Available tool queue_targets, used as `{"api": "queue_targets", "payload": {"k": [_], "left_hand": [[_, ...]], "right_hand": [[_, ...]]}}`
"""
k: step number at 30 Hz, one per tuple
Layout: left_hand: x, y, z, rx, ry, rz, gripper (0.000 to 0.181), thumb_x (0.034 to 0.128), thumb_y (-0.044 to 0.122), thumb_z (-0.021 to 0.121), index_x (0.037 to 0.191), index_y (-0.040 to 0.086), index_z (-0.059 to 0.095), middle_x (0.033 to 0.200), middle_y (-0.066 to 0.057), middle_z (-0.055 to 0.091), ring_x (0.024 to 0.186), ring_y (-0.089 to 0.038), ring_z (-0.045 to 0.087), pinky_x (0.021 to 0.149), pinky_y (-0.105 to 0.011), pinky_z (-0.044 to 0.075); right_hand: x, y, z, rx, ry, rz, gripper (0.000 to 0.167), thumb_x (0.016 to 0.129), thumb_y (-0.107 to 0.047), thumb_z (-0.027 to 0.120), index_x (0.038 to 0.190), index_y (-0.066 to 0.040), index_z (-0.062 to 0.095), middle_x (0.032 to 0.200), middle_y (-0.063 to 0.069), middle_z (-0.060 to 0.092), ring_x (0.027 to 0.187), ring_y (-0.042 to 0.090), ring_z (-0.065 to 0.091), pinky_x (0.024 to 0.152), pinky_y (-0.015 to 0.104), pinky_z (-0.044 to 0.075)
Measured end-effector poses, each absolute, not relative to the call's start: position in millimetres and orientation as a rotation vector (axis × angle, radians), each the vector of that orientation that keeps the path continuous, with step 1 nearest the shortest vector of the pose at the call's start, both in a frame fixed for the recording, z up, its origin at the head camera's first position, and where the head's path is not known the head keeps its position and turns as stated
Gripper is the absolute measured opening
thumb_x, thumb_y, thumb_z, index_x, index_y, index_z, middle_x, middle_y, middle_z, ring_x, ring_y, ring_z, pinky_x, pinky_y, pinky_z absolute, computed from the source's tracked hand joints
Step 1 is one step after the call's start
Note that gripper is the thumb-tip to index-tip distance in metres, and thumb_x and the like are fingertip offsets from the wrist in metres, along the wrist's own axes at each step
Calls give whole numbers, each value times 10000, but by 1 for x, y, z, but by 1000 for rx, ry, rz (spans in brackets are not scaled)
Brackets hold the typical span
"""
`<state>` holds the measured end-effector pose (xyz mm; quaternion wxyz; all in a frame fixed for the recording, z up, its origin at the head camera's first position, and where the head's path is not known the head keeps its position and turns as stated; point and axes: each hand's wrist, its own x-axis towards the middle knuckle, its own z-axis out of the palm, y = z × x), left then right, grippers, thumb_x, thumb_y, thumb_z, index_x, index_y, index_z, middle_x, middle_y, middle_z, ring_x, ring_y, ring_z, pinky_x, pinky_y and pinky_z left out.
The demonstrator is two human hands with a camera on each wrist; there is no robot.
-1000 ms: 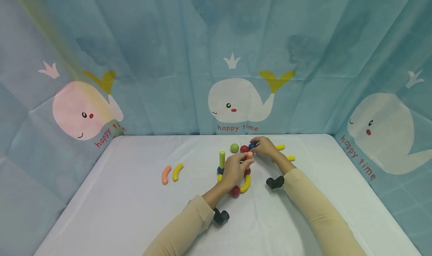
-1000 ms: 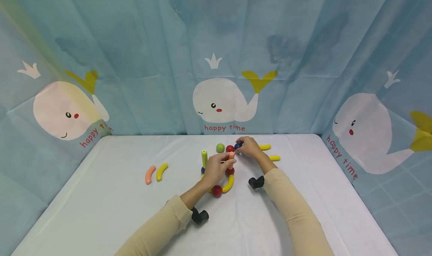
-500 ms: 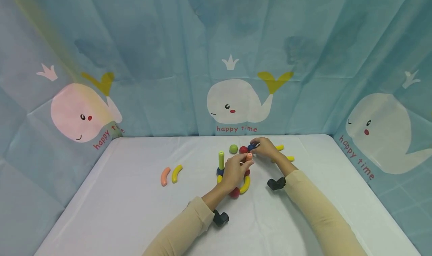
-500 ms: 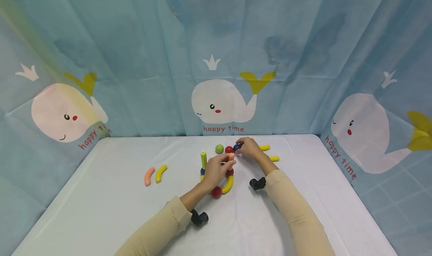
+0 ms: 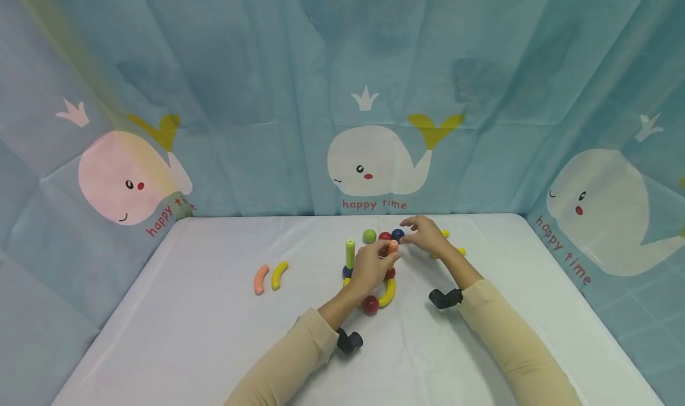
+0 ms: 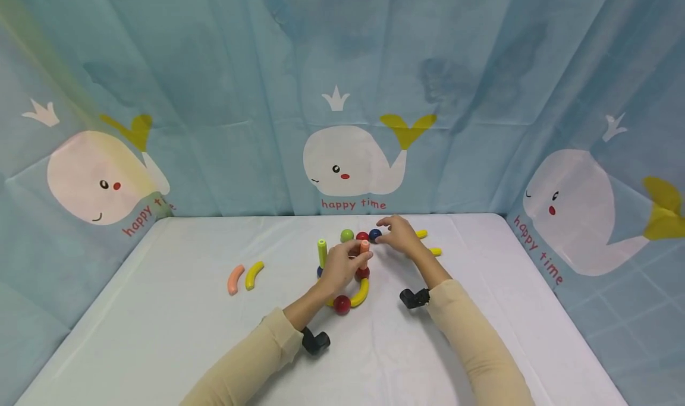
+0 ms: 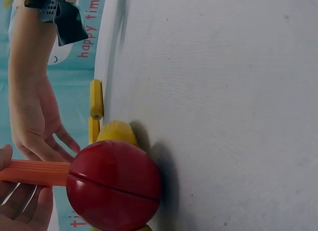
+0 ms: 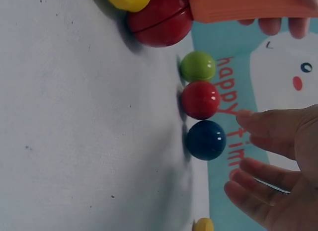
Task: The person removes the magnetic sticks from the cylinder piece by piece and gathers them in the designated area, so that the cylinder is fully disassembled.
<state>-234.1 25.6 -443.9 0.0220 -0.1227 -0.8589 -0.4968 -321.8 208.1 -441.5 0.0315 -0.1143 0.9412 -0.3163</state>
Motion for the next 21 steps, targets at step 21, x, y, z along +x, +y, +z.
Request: {"api": "queue_targets", "payload": {"k": [21], "left_hand": [[-221,6,-406,-662,-2436,-1039,496,888,243,721,1340,108,566,1279,-78,635,1148,-217,622,957,-318,536]], "right_hand": [[-271,213,-408,-538,2921,-1419,354,906,-156,687,1223,-4,641,1201,200,650,1085,345,631,926,498,535]]}}
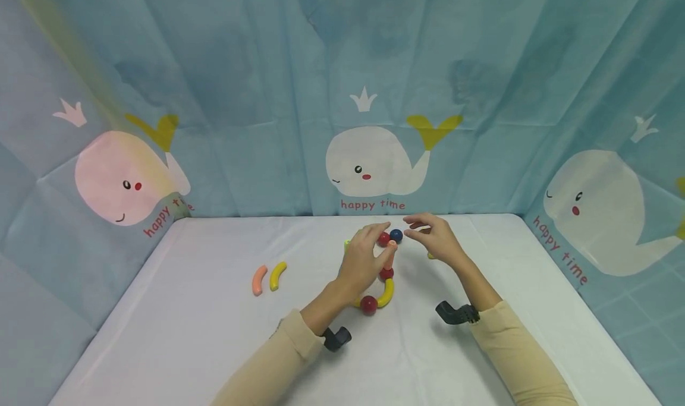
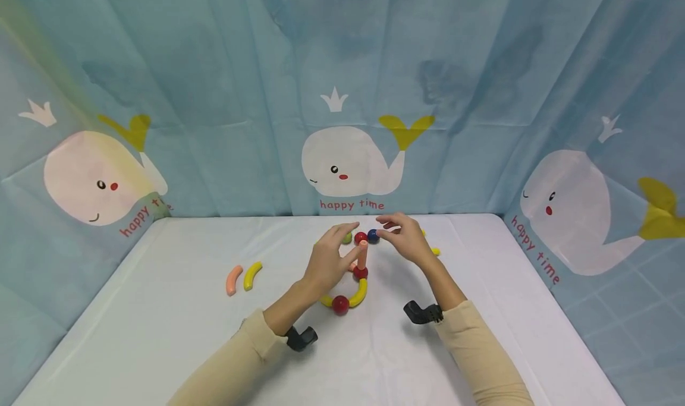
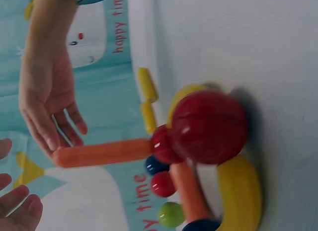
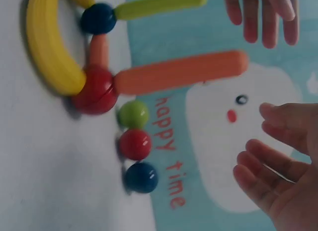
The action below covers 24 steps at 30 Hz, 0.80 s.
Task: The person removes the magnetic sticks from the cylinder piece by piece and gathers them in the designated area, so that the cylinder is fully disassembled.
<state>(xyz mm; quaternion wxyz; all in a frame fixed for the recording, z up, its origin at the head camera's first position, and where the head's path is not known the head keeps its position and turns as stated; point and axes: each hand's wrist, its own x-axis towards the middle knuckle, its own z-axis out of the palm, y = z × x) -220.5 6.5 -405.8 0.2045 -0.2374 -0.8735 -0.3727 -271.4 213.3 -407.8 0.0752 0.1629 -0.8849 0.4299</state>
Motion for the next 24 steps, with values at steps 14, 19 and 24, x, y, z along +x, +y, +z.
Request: {"api": "queue_targets", "payload": {"k": [14,19,24], "left_hand": [[-240,-74,-389,-531,-2511,-1439,573,874,200,730,1378,28,517,1380,-140,550,1265,-297,540,1035,-424,485],[-249,-93,-405,-446,-2767,-1481,671,868,233,728,1448,56,439,1467,-137,479,1334,-307,485,1079,-460,440],[-250,-95,-434,-324,-2995,-1430,683,863,284,732,1447,67,451,1458,-138,504,1316,-334,504,1040,-488,468]], "right_hand": [[-237,162,-381,730,-2451,1455,341,895,-99,692,1220,-11,638,1172,169,663,1053,294,649,930,451,542],[-232,138,-390,752,-2458,1481,409,882,-116,711,1272,-42,611,1177,134,661,1040,296,648,919,377,557],[-229,120,-407,677,-2525,1545,475,882,-139,714,1321,-32,571,1229,166,633,1125,319,622,952,412,540]]}}
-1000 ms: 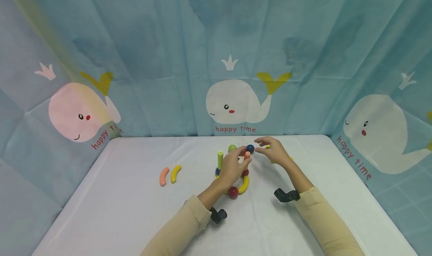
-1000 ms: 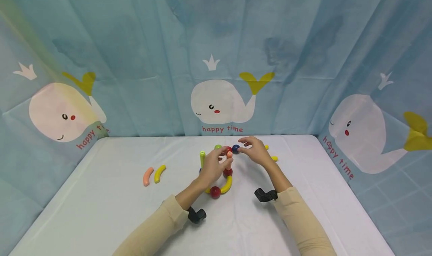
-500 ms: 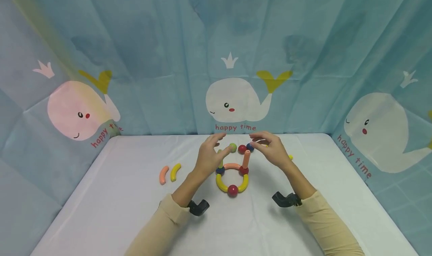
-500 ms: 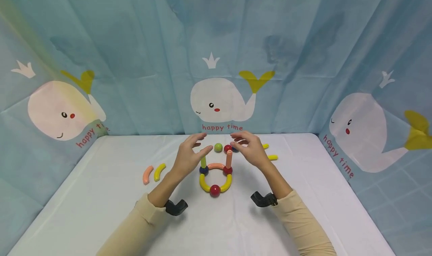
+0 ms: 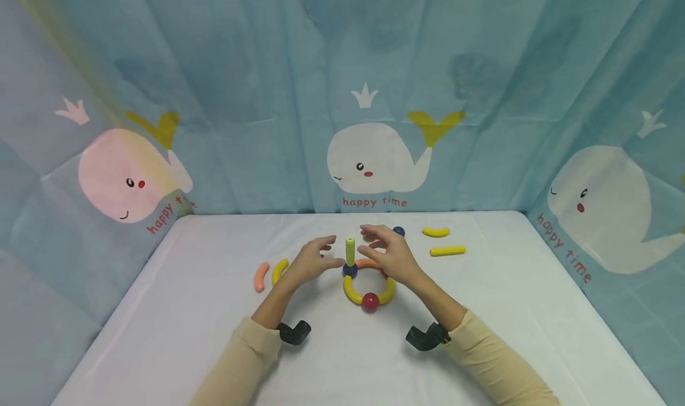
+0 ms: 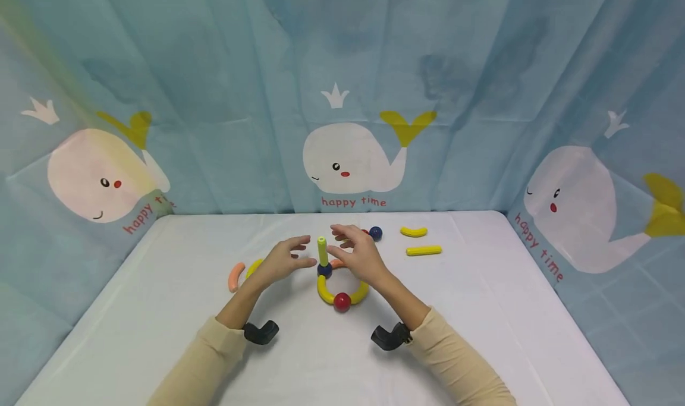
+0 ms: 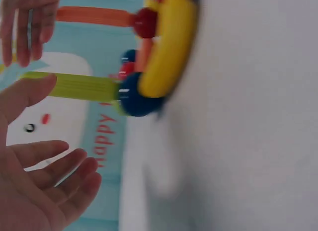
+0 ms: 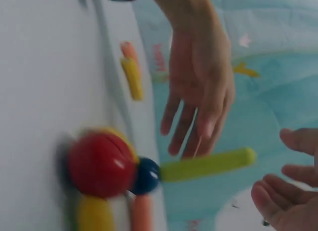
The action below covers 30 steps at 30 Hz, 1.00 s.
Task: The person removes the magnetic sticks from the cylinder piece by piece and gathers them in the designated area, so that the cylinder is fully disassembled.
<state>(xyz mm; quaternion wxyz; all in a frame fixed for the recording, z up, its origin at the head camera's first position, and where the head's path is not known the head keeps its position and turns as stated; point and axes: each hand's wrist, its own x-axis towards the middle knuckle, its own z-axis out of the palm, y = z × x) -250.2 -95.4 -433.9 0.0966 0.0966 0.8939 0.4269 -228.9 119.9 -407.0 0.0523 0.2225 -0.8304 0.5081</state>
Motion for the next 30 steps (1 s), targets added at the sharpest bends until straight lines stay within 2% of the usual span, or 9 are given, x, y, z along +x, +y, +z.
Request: {"api": "queue_targets", "payload": {"k": [6,11,18,26,30], "left_hand": [[-251,-88,-457,219,2636,1217,582,853,291,739,1342,31,564,1318,-153,621,1214,-327,584,990,-477,500],[-252,-80,-465,248,2649,1182,503,845,278,743,1256,12,628,1201,-166,677,1105,-308,642,920,-442,538],[-251,-69,-467,318,2686,1141,320,850,202,739,1125,39,707,1043,-110,738,979,-259,684,882,-417,546],[-248,-62,-464,264,2738,1051,350,844,208,751,1138,24,701,1037,-115,730,966,-250,667,875,-418,546],[-247,-60,-462,248,2739,1046,355,839,205,757,1133,15,704,1050,-124,730,977,-254,669,876,-418,550]], "right_hand": [[-231,105,-428,537,-2579,1628,494,890,-131,698,1342,-7,544,1246,207,623,1142,314,625,964,410,533],[-233,98,-440,475,-2613,1651,447,891,-110,685,1309,-2,572,1201,162,657,1108,303,644,952,413,538],[-234,92,-450,462,-2658,1628,390,894,-107,676,1267,-22,599,1157,138,685,1092,288,652,942,401,544],[-236,88,-453,420,-2649,1604,326,919,-121,644,1235,-42,619,1131,125,695,1089,268,652,949,387,541],[-235,86,-453,446,-2621,1508,284,920,-111,644,1194,-36,646,1085,118,716,1015,241,674,894,357,560]]}}
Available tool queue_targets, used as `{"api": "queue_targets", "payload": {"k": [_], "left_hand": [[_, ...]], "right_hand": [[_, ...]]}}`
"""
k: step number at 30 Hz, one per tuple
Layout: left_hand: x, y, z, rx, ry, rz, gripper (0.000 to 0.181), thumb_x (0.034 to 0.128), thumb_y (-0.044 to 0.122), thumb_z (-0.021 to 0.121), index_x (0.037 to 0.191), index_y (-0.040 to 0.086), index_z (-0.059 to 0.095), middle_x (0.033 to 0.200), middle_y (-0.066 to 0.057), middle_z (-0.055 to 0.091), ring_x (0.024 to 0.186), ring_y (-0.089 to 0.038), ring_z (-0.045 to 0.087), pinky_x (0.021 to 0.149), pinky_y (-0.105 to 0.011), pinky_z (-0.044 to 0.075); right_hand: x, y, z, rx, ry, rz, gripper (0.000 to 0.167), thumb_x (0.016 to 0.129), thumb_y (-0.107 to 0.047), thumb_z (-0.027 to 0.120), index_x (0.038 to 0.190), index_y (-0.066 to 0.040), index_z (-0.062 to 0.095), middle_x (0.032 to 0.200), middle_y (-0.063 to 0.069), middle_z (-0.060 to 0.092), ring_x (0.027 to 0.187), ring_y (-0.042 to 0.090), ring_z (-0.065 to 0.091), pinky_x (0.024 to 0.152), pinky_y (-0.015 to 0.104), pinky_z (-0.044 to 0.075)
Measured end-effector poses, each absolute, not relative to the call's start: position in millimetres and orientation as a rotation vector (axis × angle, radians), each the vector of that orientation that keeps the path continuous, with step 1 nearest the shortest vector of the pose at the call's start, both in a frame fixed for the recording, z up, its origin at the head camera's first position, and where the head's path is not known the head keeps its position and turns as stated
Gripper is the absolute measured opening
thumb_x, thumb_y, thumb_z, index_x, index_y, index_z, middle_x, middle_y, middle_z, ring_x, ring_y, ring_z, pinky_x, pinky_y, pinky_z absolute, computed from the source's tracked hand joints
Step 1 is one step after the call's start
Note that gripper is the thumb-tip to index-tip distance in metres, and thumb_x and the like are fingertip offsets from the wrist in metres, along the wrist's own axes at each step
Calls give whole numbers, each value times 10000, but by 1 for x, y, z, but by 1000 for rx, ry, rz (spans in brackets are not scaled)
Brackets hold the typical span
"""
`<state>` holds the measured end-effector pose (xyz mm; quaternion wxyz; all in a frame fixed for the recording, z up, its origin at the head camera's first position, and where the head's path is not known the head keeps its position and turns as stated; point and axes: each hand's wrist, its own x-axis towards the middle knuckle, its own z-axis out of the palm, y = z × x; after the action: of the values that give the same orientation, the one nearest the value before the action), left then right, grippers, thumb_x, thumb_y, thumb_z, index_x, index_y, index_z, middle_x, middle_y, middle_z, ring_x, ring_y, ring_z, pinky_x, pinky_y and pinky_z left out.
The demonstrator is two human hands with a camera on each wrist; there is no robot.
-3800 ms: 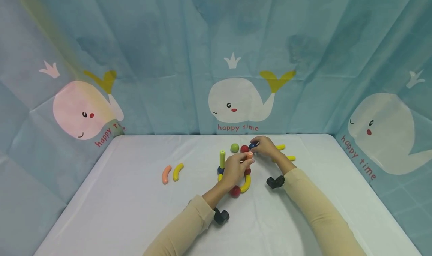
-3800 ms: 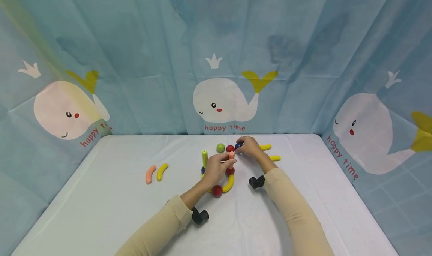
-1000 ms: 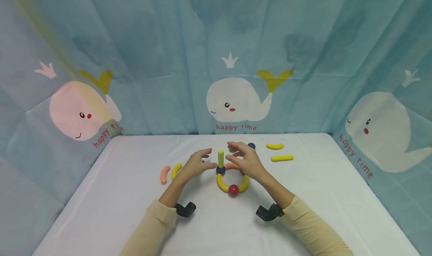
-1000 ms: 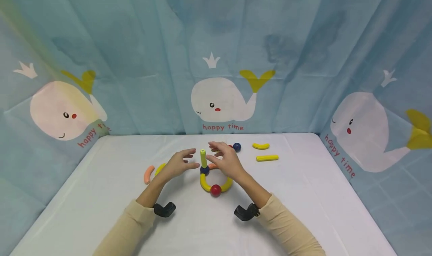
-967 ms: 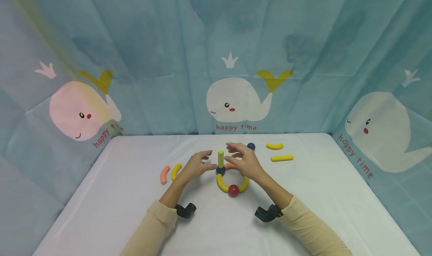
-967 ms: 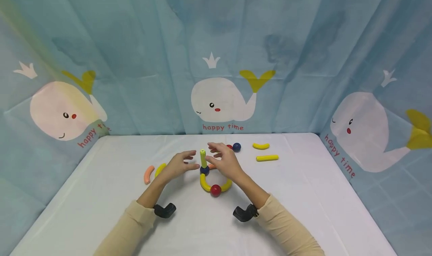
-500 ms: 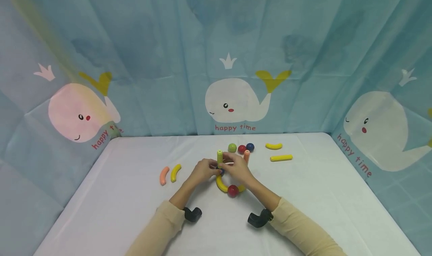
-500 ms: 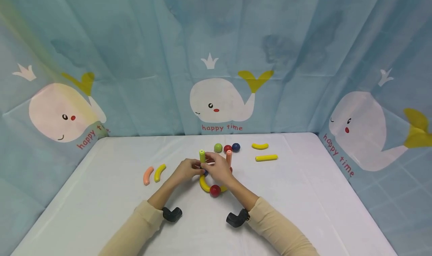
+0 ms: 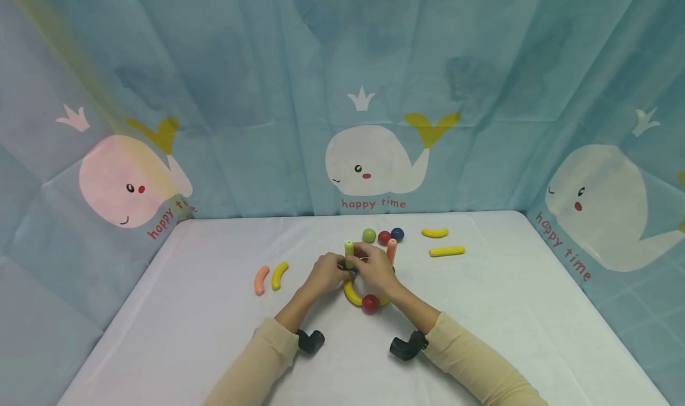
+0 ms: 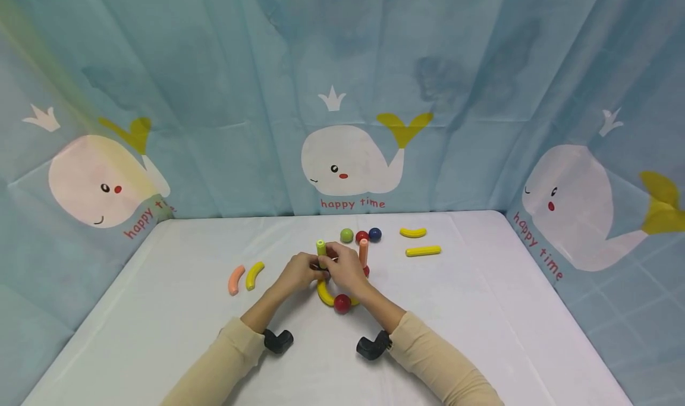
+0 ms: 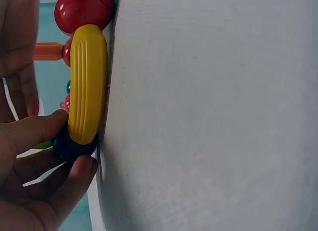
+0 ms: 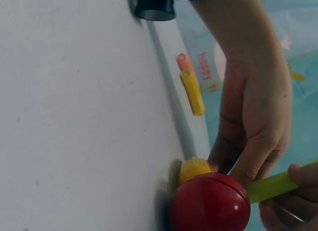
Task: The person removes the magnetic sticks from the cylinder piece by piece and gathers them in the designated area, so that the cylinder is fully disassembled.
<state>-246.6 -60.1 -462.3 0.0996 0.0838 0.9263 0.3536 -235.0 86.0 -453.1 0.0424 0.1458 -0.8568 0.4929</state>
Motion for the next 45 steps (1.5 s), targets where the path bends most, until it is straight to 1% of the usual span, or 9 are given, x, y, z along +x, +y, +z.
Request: {"api": "queue_targets", "payload": {"k": [4,10,14,16,20,22,27,38,45], "left_hand": [[-247,-60,-463,262,2729,1063,350,832,186,761,1128,8,705,1035,-123,731,940,-233,671,834,-387,562],[-249,-60,-464,323,2725,1092,292,832,192,761,1059,12,727,959,-111,740,869,-229,671,771,-363,560],[-251,-60,-459,325,2738,1085,307,839,201,756,1083,18,723,1034,-120,738,981,-267,681,854,-399,561],[-253,-60,-454,306,2751,1072,350,843,204,753,1141,26,707,1101,-115,727,1056,-265,669,912,-403,548],[-256,-60,-447,269,2755,1040,355,850,211,749,1157,37,701,1098,-111,718,1037,-250,661,911,-390,546],[-256,-59,-448,254,2755,1026,357,852,220,750,1159,46,700,1088,-105,715,1021,-241,658,906,-386,545],[-255,-58,-453,214,2740,1014,362,852,228,750,1166,58,693,1086,-102,708,1022,-237,651,915,-392,538],[-253,-57,-460,191,2747,1016,358,848,210,753,1163,52,693,1098,-109,705,1034,-243,648,922,-397,537],[-250,-57,-465,149,2728,1040,355,842,214,758,1157,62,697,1103,-104,705,1051,-247,645,935,-397,531]], "right_hand": [[-233,84,-453,475,-2609,1402,250,918,-102,648,1158,-34,669,1027,109,736,912,206,681,815,317,577],[-229,84,-444,486,-2516,1324,203,921,-95,646,1105,-13,674,974,109,740,852,191,690,765,274,580],[-224,89,-406,534,-2278,1364,184,944,-114,625,1075,9,661,949,122,735,837,222,703,745,290,574],[-223,93,-380,577,-2208,1381,187,950,-111,618,1079,18,658,954,131,730,843,233,707,736,294,573],[-220,103,-355,628,-2218,1387,197,936,-96,638,1103,7,657,995,134,713,886,241,707,779,316,588],[-219,109,-356,630,-2248,1396,209,922,-75,651,1114,6,655,1020,135,706,919,250,710,827,390,589],[-218,125,-367,598,-2307,1412,242,903,-65,672,1137,-5,657,1031,127,709,943,251,710,862,374,578],[-224,161,-372,584,-2325,1305,282,870,-58,711,1145,-3,685,998,129,706,923,249,678,842,135,523],[-227,194,-386,545,-2404,1179,263,853,-54,726,1112,-11,708,995,120,714,901,235,674,821,219,569]]}}
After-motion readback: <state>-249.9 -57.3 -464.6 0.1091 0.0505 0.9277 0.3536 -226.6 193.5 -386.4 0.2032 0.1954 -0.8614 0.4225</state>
